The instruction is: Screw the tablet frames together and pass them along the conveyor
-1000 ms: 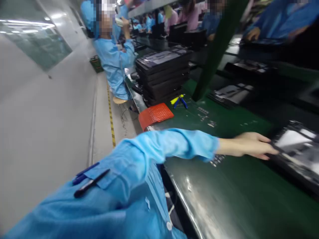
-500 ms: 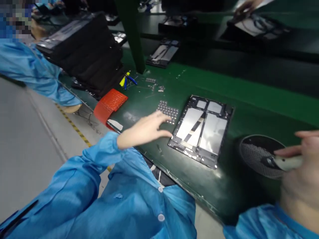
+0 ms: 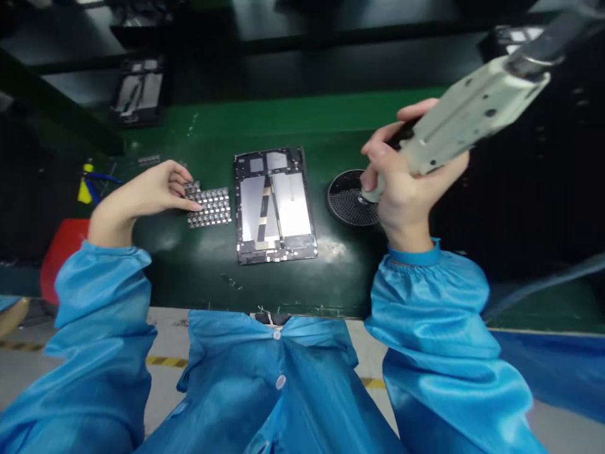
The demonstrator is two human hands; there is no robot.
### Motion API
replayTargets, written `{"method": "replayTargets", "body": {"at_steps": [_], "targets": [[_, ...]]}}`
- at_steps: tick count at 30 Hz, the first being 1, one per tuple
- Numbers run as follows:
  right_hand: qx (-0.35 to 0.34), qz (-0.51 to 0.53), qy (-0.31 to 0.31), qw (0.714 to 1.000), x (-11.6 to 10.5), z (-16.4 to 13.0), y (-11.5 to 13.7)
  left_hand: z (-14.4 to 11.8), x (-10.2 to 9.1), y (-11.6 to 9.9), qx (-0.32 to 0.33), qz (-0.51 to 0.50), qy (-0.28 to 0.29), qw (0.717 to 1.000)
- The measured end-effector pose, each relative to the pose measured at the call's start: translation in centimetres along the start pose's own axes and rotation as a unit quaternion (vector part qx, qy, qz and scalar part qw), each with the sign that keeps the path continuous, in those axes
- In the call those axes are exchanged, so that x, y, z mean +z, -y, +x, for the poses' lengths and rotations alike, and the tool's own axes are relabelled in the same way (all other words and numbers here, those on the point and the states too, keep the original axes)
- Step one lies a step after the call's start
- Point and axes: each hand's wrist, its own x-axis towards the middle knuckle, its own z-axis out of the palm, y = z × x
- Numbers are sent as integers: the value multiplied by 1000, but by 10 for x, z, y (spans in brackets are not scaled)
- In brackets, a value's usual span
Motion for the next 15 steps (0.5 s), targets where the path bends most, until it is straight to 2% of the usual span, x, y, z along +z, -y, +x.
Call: {"method": "replayTargets", "body": {"at_steps": [2,5,10,15], "targets": [[-12,-7,4,1000,1,0,-3,2,-6,-2,-16,-26,15,999],[-30,-11,0,999,3,-1,-5,6,-6,-5,-5,-4,21,1000],[-40,-18,-6,999,6,0,-3,9,6,-3,79,120,-27,989],[-44,-13,-24,999,14,-4,0,-3,15,-10,80,152,-58,983]]}}
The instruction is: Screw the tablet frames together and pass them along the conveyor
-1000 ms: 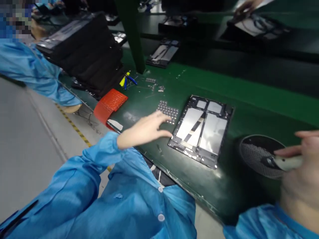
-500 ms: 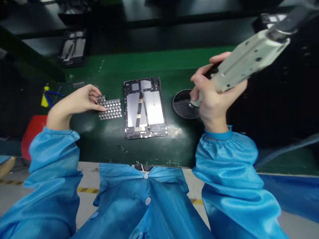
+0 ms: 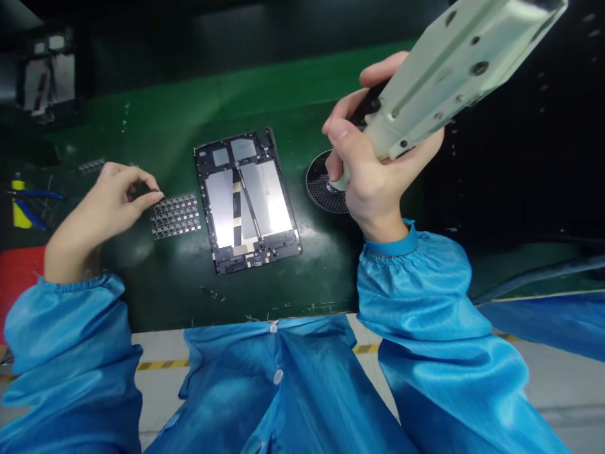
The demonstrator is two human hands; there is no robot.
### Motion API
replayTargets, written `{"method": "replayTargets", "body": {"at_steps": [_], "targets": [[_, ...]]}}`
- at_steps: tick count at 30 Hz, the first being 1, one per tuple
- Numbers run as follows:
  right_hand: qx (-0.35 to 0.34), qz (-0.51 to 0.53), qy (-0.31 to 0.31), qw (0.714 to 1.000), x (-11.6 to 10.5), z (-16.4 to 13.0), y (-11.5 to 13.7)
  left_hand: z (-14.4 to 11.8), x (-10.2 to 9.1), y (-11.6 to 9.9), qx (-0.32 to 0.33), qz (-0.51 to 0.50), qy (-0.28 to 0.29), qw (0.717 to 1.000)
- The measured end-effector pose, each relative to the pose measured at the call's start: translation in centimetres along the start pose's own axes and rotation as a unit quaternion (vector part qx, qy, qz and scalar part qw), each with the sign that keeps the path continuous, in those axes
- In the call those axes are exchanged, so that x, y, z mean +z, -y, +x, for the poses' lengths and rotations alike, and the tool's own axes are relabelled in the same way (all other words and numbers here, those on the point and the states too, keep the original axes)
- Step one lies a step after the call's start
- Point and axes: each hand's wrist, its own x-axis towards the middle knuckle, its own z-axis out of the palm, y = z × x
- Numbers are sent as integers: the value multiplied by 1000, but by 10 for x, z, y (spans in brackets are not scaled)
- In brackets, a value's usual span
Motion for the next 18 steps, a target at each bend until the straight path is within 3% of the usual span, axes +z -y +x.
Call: {"method": "replayTargets", "body": {"at_steps": [5,10,18], "targets": [[-19,14,47,999,4,-4,-2,-20,-1,-24,-21,-87,-69,994],[-17,4,39,999,4,-5,-5,-39,3,-48,-44,-308,-125,942],[-66,-1,65,996,0,-6,-15,-45,28,-64,-69,-426,-4,902]]}}
